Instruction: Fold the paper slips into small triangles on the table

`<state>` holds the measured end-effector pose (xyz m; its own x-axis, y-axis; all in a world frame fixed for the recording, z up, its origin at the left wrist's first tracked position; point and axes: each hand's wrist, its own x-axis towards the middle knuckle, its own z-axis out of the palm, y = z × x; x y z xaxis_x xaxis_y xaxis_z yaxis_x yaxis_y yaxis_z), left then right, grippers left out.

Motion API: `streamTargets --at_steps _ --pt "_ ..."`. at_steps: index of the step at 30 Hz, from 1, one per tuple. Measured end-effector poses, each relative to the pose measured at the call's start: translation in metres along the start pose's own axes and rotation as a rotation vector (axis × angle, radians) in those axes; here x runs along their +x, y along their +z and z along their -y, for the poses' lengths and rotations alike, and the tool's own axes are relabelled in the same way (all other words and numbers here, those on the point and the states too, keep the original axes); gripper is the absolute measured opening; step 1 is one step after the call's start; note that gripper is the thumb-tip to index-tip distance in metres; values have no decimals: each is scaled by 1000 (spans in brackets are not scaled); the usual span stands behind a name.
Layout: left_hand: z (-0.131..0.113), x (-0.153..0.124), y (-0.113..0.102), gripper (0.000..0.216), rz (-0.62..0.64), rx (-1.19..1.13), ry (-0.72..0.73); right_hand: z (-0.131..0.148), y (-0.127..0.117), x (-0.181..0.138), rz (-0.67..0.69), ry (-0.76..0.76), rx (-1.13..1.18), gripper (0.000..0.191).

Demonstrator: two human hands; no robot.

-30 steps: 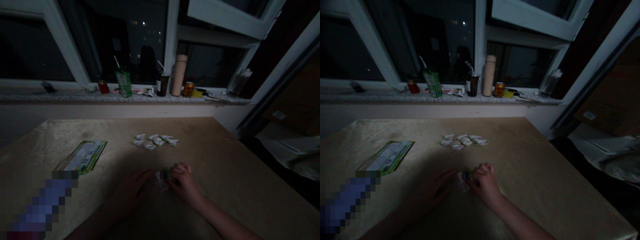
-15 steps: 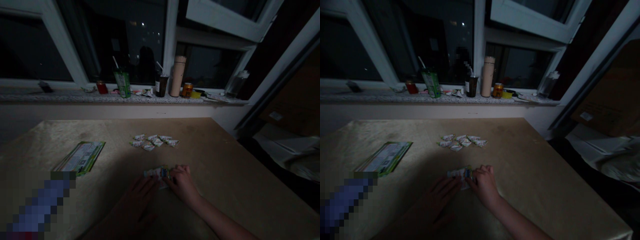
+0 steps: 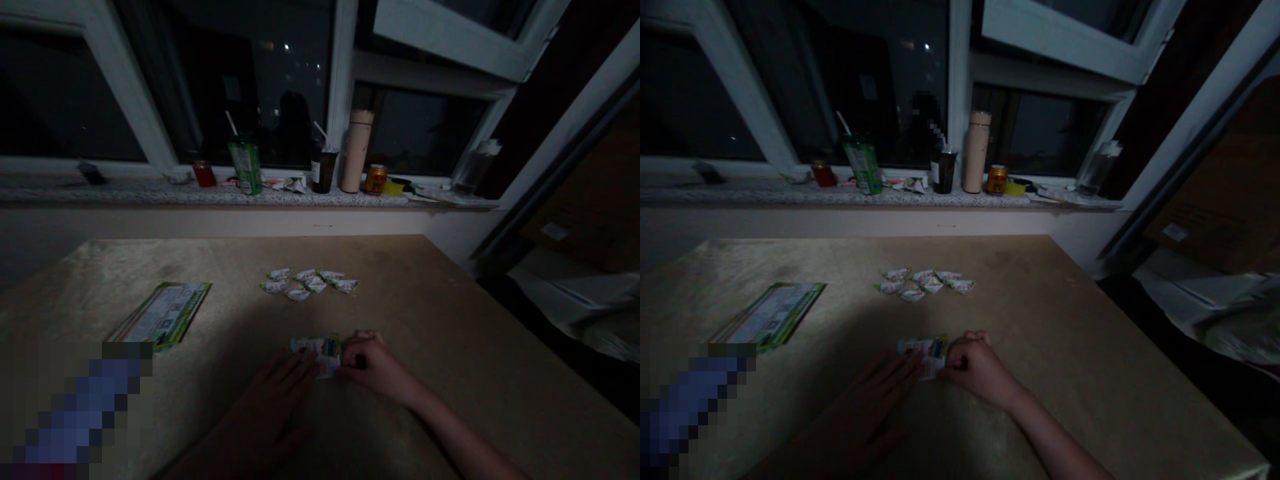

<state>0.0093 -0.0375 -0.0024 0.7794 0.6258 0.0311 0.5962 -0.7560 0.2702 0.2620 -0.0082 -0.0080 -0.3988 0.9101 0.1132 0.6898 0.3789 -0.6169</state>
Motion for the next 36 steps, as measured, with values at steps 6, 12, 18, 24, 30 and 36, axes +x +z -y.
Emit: streamTargets --at_steps 6,12,18,24,30,36 --pt "0 2 -5 69 23 15 40 0 -7 -3 36 -35 54 23" --pt "3 2 -8 69 2 6 64 -1 -6 -4 33 -74 21 18" --pt "3 3 -12 73 15 -33 71 1 -11 -5 2 -86 26 25" --pt "6 3 -13 76 48 -50 39 2 -17 -5 140 -188 51 14" --pt "10 0 -15 69 38 -31 26 2 -19 -4 171 -175 58 16" --pt "10 0 -8 64 -17 38 0 -4 -19 1 203 -175 115 17"
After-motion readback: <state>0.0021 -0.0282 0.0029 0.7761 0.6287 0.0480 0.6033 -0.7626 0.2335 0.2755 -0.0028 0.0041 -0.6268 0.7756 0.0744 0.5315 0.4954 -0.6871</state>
